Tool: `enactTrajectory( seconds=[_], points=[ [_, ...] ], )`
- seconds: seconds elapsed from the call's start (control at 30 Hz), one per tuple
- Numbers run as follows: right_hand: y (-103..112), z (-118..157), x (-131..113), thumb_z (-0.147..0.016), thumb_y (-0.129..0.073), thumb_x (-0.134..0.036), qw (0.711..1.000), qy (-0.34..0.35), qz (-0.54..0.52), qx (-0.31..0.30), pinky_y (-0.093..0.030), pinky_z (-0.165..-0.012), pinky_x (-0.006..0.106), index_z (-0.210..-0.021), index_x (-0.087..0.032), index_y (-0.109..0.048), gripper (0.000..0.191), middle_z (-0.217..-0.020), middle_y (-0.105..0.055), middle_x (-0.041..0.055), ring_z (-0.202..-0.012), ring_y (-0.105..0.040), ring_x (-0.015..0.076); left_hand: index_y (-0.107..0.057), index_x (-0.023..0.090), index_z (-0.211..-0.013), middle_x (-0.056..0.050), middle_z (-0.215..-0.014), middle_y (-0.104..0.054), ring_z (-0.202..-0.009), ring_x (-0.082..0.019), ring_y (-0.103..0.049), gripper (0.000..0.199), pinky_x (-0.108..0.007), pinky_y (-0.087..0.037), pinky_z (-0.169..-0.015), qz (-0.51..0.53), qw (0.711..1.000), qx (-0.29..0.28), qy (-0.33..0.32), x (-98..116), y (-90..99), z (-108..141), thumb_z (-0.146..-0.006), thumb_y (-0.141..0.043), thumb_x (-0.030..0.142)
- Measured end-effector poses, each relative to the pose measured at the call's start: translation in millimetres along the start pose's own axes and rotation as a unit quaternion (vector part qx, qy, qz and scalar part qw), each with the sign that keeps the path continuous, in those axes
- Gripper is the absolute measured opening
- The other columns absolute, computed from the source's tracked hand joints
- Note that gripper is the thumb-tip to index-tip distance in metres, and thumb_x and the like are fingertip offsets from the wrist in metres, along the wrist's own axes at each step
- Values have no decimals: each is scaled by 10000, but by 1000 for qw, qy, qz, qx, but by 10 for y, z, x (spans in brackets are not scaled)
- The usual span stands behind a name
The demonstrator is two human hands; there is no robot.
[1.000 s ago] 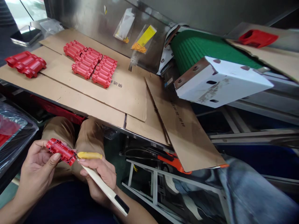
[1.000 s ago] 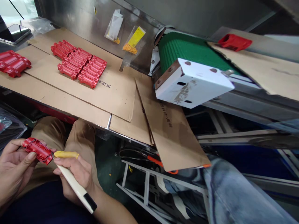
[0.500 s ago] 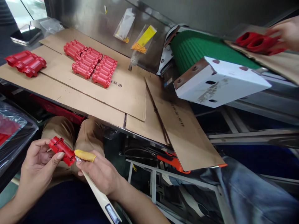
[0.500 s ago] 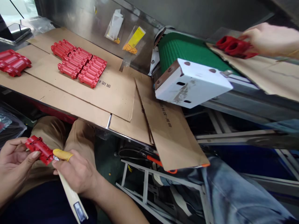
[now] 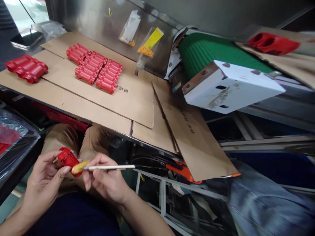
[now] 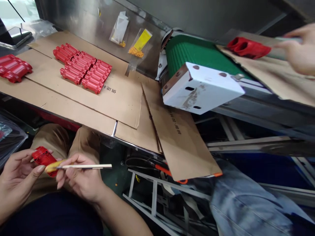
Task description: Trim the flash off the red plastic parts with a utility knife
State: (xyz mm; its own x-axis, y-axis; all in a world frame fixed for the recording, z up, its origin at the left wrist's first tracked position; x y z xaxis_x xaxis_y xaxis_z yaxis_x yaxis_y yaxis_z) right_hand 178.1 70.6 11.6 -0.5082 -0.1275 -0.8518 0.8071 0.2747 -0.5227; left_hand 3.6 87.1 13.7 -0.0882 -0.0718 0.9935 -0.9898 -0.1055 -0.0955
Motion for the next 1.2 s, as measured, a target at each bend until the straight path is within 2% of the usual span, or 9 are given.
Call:
enactTrajectory(
  seconds=[0.07,0.13,0.2,0.27,0.33,0.4,0.57,1.07,1.2],
  points=[
    [-185,88,-126,-1090,-639,-712,994,37,64,-80,-676,-569,278,-1003,-203,-673,517,-741,-811,33,-554,-761,162,-756,318,-1167,17,-1018,-856,-809,-168,-858,273,-217,-705,-787,18,1000,-13,13,-21,-14,-16,-948,-879,211],
    [-244,184,-316,-1136,-645,-593,971,108,185,-104,-734,-749,326,-1044,-200,-729,412,-841,-860,63,-749,-856,198,-739,329,-1156,21,-1007,-857,-828,-166,-858,228,-227,-704,-814,47,998,-22,41,-74,-12,-33,-980,-857,246],
    [-152,237,-521,-1139,-707,-377,932,187,307,-40,-728,-937,370,-1162,-207,-772,184,-1040,-892,98,-1018,-874,227,-739,327,-1135,19,-1012,-859,-852,-169,-858,225,-228,-702,-831,64,996,-18,67,-133,13,-39,-968,-877,267],
    [-78,255,-642,-1130,-702,-260,890,239,387,22,-715,-995,388,-1273,-206,-770,168,-1180,-878,122,-1157,-845,243,-754,315,-1114,14,-1005,-862,-862,-167,-855,240,-211,-695,-836,65,995,-11,79,-165,38,-31,-937,-912,283],
    [-92,245,-676,-1152,-662,-274,853,276,440,53,-725,-966,379,-1308,-202,-764,200,-1217,-866,127,-1148,-842,238,-770,303,-1092,10,-987,-861,-868,-164,-847,231,-202,-691,-835,52,995,-14,78,-161,29,-10,-923,-927,294],
    [-155,211,-647,-1161,-648,-285,842,297,448,54,-728,-969,390,-1313,-202,-764,208,-1206,-866,124,-1121,-848,240,-784,295,-1060,12,-960,-856,-860,-149,-835,193,-181,-679,-834,33,997,-26,62,-114,-10,16,-926,-923,298],
    [-277,179,-603,-1130,-688,-214,833,326,444,53,-728,-975,397,-1356,-199,-760,238,-1200,-867,132,-1105,-852,248,-798,297,-1015,30,-909,-843,-814,-119,-815,160,-135,-653,-813,7,998,-38,43,-31,-84,66,-921,-927,302],
    [-278,239,-532,-1091,-674,-130,842,312,432,84,-713,-1009,434,-1344,-183,-746,269,-1166,-859,145,-1138,-832,274,-804,283,-994,14,-904,-846,-815,-136,-823,160,-156,-663,-800,14,999,-18,44,-51,-67,77,-906,-938,291],
    [-256,245,-525,-1103,-674,-174,852,288,429,80,-717,-997,443,-1363,-211,-732,269,-1178,-861,132,-1126,-843,276,-795,267,-984,2,-900,-843,-810,-149,-826,174,-172,-672,-793,27,998,-10,52,-76,-39,94,-895,-944,278]
  ],
)
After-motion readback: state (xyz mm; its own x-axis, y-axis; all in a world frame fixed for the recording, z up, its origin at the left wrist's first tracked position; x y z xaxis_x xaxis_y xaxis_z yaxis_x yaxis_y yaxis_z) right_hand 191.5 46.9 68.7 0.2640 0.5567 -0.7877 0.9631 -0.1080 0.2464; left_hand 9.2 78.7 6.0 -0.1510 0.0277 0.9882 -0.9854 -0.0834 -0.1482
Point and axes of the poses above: each hand's wrist, its own z-axis away from the middle knuckle, its own y-axis out of the back of the hand, x = y × z, the point moved 10 cm from there along -z, towards the middle knuckle
